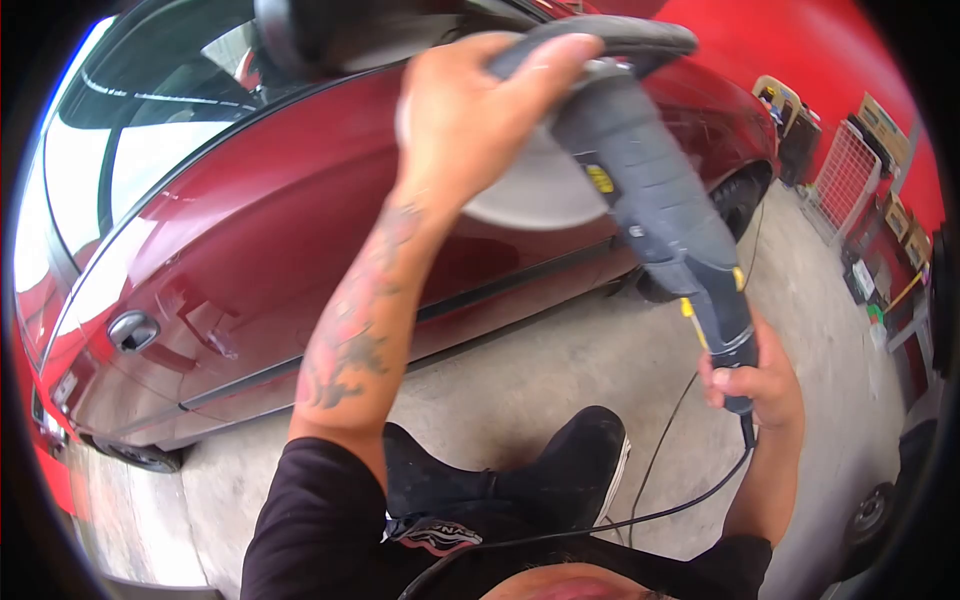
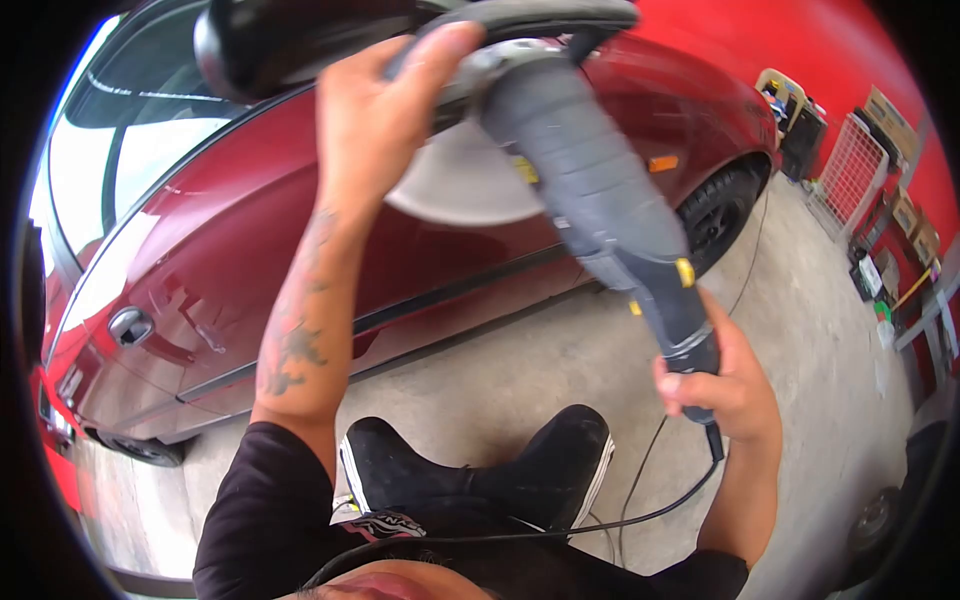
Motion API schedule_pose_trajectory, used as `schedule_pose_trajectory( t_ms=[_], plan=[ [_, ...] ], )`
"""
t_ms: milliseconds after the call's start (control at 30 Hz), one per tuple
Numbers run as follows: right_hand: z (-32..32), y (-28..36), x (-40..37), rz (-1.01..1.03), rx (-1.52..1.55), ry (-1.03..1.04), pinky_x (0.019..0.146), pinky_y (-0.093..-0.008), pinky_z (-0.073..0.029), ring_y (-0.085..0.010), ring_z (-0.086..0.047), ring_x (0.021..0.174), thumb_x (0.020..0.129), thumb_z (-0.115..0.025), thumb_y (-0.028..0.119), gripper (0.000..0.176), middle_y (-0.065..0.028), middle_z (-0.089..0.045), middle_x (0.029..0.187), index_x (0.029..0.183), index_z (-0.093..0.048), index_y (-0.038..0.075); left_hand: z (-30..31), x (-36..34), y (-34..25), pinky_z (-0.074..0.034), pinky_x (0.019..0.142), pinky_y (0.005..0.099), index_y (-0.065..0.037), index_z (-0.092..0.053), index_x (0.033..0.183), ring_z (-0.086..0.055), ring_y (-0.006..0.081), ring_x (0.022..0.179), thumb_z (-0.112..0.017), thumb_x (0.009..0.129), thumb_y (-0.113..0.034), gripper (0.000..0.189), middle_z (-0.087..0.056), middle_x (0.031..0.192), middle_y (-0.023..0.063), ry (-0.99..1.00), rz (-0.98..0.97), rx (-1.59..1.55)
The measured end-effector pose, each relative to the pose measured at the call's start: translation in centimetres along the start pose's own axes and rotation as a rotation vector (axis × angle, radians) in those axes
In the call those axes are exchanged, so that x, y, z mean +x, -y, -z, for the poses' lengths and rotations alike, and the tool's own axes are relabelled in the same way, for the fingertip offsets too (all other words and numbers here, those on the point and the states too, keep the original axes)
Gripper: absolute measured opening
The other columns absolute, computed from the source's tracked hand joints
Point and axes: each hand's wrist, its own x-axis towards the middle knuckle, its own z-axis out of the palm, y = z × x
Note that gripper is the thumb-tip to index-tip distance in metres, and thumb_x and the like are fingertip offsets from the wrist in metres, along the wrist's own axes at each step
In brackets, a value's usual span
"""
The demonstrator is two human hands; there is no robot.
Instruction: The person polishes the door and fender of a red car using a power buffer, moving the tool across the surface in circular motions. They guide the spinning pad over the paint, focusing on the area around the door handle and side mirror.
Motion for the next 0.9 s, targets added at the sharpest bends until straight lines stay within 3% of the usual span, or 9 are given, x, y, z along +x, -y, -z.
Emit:
schedule_pose_trajectory(
  t_ms=[200,300,433,500,567,633,700,767,900],
  plan=[
    [-2.5,0.6,0.3,-0.035,0.05,0.208,0.056,-0.029,-0.049,-0.0152,-0.059,0.058,0.068,-0.073,0.012,0.089,-0.0117,-0.062,0.077,0.148,-0.037,-0.001,5.2,-2.3,-1.1,-0.034,0.046,0.0234,-0.001,-0.071,0.077,-0.045,0.0042,0.049,-0.074,0.091,-0.047,0.048,-0.056,0.059,-0.0032,-0.095,0.056,0.095],
    [-0.9,1.0,0.6,0.0,0.052,0.229,0.06,-0.0275,-0.048,-0.0119,-0.06,0.064,0.077,-0.071,0.009,0.084,-0.0051,-0.061,0.084,0.153,-0.035,0.003,3.6,-1.4,-1.0,-0.033,0.045,0.0235,-0.001,-0.07,0.075,-0.044,0.0046,0.047,-0.075,0.089,-0.049,0.05,-0.054,0.059,-0.0033,-0.115,0.073,0.091],
    [2.6,1.6,1.4,0.047,-0.013,0.081,0.06,-0.0278,-0.048,-0.0123,-0.06,0.062,0.073,-0.072,0.013,0.084,-0.005,-0.061,0.083,0.15,-0.039,0.002,-1.2,1.6,-0.7,-0.046,0.051,0.0282,0.004,-0.073,0.081,-0.057,0.0129,0.051,-0.077,0.085,-0.05,0.054,-0.062,0.061,0.0019,-0.084,0.019,0.087],
    [4.5,2.2,1.4,0.038,-0.045,-0.017,0.058,-0.0284,-0.05,-0.0143,-0.059,0.059,0.069,-0.073,0.017,0.087,-0.0078,-0.061,0.083,0.148,-0.04,0.001,-4.1,2.9,-0.4,-0.04,0.047,0.026,-0.001,-0.066,0.068,-0.051,0.0102,0.047,-0.071,0.088,-0.057,0.059,-0.053,0.054,-0.0003,-0.098,0.022,0.178],
    [6.4,2.9,1.5,0.042,-0.078,-0.093,0.057,-0.0286,-0.051,-0.0153,-0.059,0.058,0.068,-0.073,0.017,0.087,-0.0094,-0.062,0.082,0.147,-0.042,0.0,-6.6,4.0,-0.6,-0.053,0.069,0.0422,0.005,-0.075,0.091,-0.073,0.034,0.074,-0.067,0.092,-0.055,0.06,-0.076,0.08,0.017,0.04,0.081,0.031],
    [7.8,3.6,1.5,0.075,-0.113,-0.166,0.053,-0.0291,-0.051,-0.0165,-0.058,0.054,0.067,-0.071,0.019,0.084,-0.0121,-0.061,0.081,0.145,-0.045,0.0,-8.8,5.3,1.2,-0.053,0.062,0.0358,0.004,-0.076,0.086,-0.068,0.023,0.06,-0.076,0.081,-0.055,0.058,-0.07,0.067,0.0117,0.0,-0.071,0.03],
    [10.1,4.0,1.6,0.088,-0.136,-0.196,0.051,-0.0292,-0.051,-0.0169,-0.057,0.052,0.067,-0.069,0.019,0.083,-0.0129,-0.061,0.08,0.144,-0.045,0.0,-11.4,6.4,1.6,-0.055,0.07,0.0418,0.001,-0.077,0.083,-0.072,0.0308,0.069,-0.074,0.079,-0.06,0.061,-0.072,0.073,0.0188,0.054,0.023,0.083],
    [11.2,4.3,1.4,0.089,-0.141,-0.249,0.049,-0.0315,-0.052,-0.0177,-0.056,0.048,0.068,-0.066,0.018,0.081,-0.0152,-0.061,0.079,0.144,-0.046,0.001,-14.2,7.3,2.6,-0.054,0.061,0.0391,0.001,-0.076,0.076,-0.07,0.0266,0.058,-0.072,0.08,-0.062,0.064,-0.069,0.062,0.014,-0.045,-0.108,0.078],
    [12.6,4.9,1.2,0.074,-0.136,-0.282,0.048,-0.0338,-0.054,-0.0176,-0.056,0.047,0.068,-0.064,0.016,0.082,-0.0177,-0.062,0.079,0.146,-0.044,0.001,-14.2,7.5,1.1,-0.056,0.065,0.0407,-0.001,-0.076,0.075,-0.071,0.0309,0.063,-0.072,0.077,-0.065,0.064,-0.07,0.064,0.0141,0.028,-0.009,0.048]
  ],
)
